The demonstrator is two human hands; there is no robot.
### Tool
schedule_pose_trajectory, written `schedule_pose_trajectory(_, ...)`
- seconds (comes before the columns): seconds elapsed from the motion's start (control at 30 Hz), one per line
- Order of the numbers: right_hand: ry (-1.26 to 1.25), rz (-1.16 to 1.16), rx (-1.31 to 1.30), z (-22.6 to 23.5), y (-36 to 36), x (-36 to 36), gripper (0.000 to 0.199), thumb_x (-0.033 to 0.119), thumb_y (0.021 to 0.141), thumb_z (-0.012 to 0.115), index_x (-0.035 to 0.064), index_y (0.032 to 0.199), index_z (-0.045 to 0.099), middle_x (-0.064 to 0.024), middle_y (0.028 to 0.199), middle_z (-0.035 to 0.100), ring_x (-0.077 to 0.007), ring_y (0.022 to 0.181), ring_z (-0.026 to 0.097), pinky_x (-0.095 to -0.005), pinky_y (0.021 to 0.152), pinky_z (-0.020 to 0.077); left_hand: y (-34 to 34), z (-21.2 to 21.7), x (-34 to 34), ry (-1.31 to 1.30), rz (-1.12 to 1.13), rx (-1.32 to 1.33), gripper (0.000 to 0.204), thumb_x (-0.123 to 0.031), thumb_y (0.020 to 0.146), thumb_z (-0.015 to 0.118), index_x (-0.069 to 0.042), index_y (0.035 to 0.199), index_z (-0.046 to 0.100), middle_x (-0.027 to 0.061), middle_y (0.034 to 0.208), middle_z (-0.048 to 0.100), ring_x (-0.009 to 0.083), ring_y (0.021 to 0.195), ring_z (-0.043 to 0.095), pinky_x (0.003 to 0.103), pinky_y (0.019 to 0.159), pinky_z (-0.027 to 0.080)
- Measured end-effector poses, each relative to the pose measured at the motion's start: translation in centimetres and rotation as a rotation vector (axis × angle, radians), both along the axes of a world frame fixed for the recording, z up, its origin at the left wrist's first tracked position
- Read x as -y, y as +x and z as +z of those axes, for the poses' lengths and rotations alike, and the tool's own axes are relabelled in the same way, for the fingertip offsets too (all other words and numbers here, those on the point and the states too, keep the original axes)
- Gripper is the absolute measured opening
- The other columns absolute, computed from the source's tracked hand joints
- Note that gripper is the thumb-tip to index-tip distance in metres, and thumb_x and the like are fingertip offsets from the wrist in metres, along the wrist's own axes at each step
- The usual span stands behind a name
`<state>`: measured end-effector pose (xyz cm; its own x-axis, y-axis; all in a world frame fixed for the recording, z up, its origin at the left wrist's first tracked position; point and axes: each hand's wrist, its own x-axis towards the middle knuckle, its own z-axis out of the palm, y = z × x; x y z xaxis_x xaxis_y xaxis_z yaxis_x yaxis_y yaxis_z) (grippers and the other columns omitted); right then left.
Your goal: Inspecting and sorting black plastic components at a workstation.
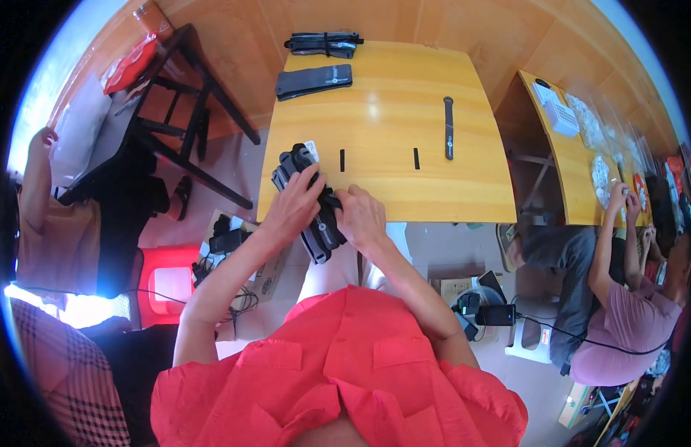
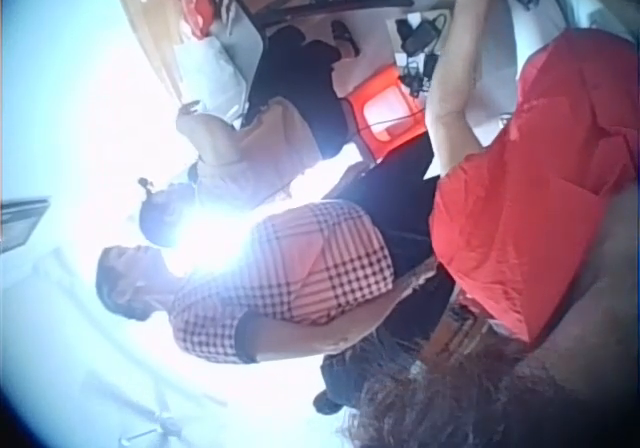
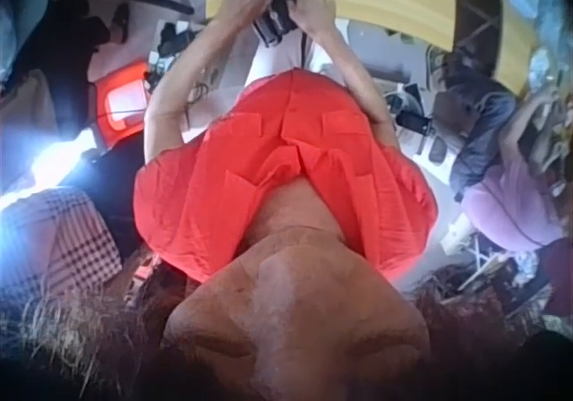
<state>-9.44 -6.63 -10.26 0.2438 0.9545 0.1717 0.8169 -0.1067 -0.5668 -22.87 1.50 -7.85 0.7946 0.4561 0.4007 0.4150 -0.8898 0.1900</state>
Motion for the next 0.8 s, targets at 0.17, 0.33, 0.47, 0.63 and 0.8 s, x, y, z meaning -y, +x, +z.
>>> schedule_pose_trajectory(0.17, 0.002, 0.006, 0.054, -0.1, 0.2, 0.0, 0.018, 0.01, 0.071, 0.061, 0.0068, 0.088, 0.06, -0.0122, 0.079, 0.054, -0.031, 0.08, 0.056, -0.0422, 0.066, 0.0461, 0.7, -0.5, -0.8, 0.21, -0.04, -0.147, 0.021, -0.001, 0.067, 0.054, 0.003, 0.087, 0.049, 0.0108, 0.087, 0.044, 0.0205, 0.077, 0.052, 0.025, 0.056, 0.05)
schedule_pose_trajectory(0.33, 0.074, 0.044, 0.034, -0.5, 0.6, 0.1, 0.02, 0.009, 0.071, 0.061, 0.0077, 0.091, 0.061, -0.0122, 0.079, 0.053, -0.0308, 0.08, 0.056, -0.042, 0.066, 0.0462, 0.8, -1.6, -1.9, 0.202, -0.098, -0.162, 0.019, -0.002, 0.067, 0.053, 0.001, 0.085, 0.049, 0.0093, 0.083, 0.045, 0.0205, 0.076, 0.052, 0.026, 0.058, 0.05)
schedule_pose_trajectory(0.47, 0.082, 0.052, 0.01, -0.7, 1.0, 0.3, 0.02, 0.01, 0.071, 0.062, 0.0073, 0.091, 0.061, -0.0117, 0.078, 0.053, -0.0308, 0.08, 0.056, -0.0417, 0.067, 0.0463, 0.5, -1.8, -1.6, -0.025, -0.064, -0.011, 0.026, -0.004, 0.068, 0.058, 0.0, 0.093, 0.051, 0.0109, 0.091, 0.048, 0.0257, 0.085, 0.052, 0.033, 0.07, 0.048)
schedule_pose_trajectory(0.63, 0.164, -0.094, -0.252, -2.1, 2.2, 0.5, 0.025, 0.005, 0.072, 0.062, 0.0042, 0.097, 0.062, -0.0131, 0.08, 0.057, -0.0294, 0.074, 0.058, -0.0367, 0.067, 0.0457, -1.1, -1.4, -0.8, -0.154, 0.221, 0.429, 0.049, -0.012, 0.068, 0.068, 0.0, 0.111, 0.048, 0.016, 0.109, 0.049, 0.0331, 0.102, 0.046, 0.042, 0.089, 0.035)
schedule_pose_trajectory(0.8, 0.196, -0.021, -0.504, -3.3, 2.0, 0.3, 0.025, 0.0, 0.07, 0.06, 0.0008, 0.095, 0.062, -0.0139, 0.077, 0.057, -0.0293, 0.071, 0.056, -0.0322, 0.066, 0.0445, -2.9, -6.7, 1.3, -0.993, 0.523, 0.877, 0.047, -0.02, 0.084, 0.058, -0.002, 0.124, 0.04, 0.0109, 0.106, 0.05, 0.0219, 0.101, 0.049, 0.033, 0.085, 0.04)
